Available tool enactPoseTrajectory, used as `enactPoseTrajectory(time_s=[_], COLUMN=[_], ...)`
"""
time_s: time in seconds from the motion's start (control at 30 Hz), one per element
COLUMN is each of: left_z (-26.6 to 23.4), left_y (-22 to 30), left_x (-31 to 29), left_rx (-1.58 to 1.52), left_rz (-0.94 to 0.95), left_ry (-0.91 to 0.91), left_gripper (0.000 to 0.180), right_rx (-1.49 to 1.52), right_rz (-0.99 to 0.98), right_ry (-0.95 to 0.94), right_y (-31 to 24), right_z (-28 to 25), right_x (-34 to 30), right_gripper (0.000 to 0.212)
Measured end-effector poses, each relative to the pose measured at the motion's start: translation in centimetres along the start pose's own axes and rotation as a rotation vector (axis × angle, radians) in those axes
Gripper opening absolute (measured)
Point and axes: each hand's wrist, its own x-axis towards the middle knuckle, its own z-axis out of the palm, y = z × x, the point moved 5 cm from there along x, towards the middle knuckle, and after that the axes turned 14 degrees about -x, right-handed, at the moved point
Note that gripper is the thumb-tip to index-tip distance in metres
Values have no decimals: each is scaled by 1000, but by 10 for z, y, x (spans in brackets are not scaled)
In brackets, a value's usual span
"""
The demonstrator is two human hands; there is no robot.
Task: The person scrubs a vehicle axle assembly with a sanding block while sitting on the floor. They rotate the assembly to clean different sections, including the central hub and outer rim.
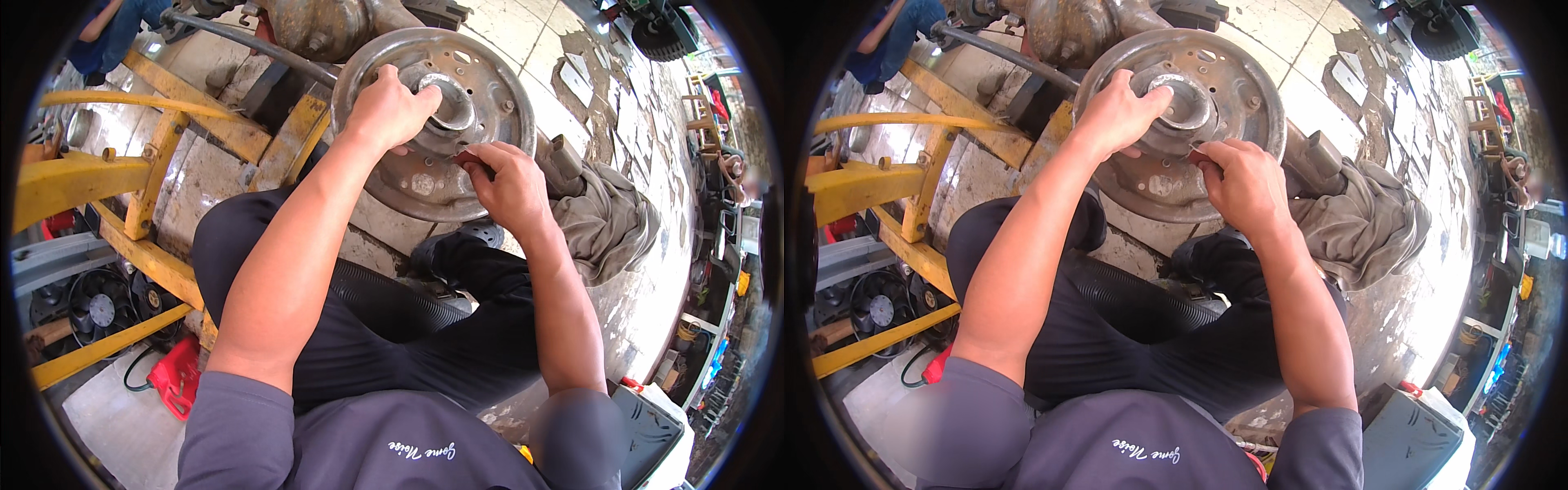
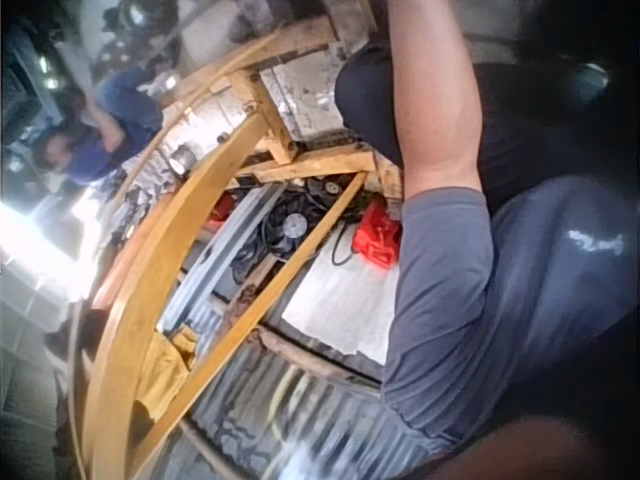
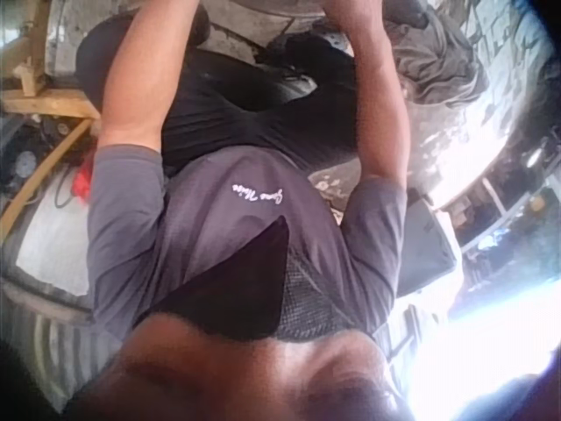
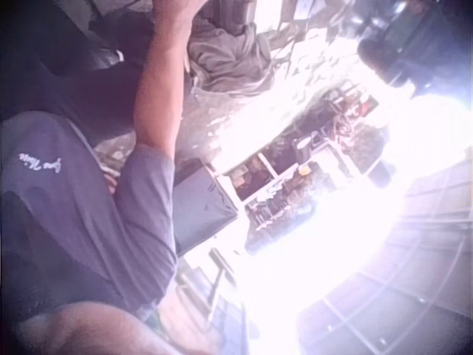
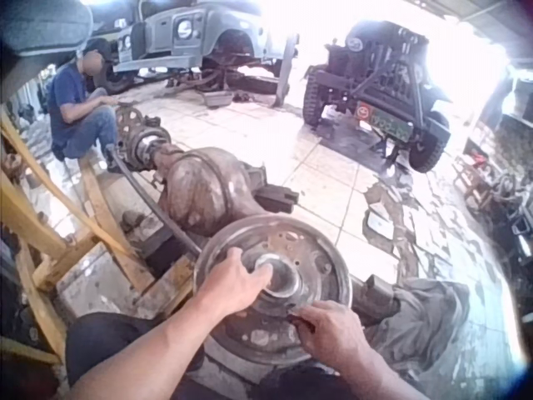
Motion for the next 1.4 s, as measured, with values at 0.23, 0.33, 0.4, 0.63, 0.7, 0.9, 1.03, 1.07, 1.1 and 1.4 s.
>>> enactPoseTrajectory(time_s=[0.23, 0.33, 0.4, 0.63, 0.7, 0.9, 1.03, 1.07, 1.1, 1.4], left_z=[-1, 0, 0, 0, -1, -1, -2, -1, 0, 1], left_y=[0, 2, 3, 1, 4, 2, 4, 4, 2, 1], left_x=[-3, -1, -2, -3, -3, -3, -3, -3, -4, -1], left_rx=[3, 16, 4, -12, -30, -53, -61, -37, -14, -28], left_rz=[-24, -20, -9, -23, -22, -68, -59, -43, -27, -26], left_ry=[10, -8, -2, 2, -12, -47, -55, -29, 1, -4], left_gripper=[82, 82, 81, 80, 80, 95, 95, 89, 83, 87], right_rx=[-143, -70, -55, -160, -237, 90, -18, 23, 64, 337], right_rz=[-83, -88, -103, -89, -104, 104, 152, 187, 218, 516], right_ry=[58, 98, 100, 72, 120, 2, -82, -108, -134, -165], right_y=[6, -1, 2, 2, 1, -1, 2, 7, 10, 10], right_z=[-8, -8, 0, -4, -12, -4, 3, 3, 1, 12], right_x=[-4, -1, 1, 4, 4, 1, 2, -2, -7, -1], right_gripper=[13, 14, 15, 16, 16, 14, 17, 17, 18, 29])
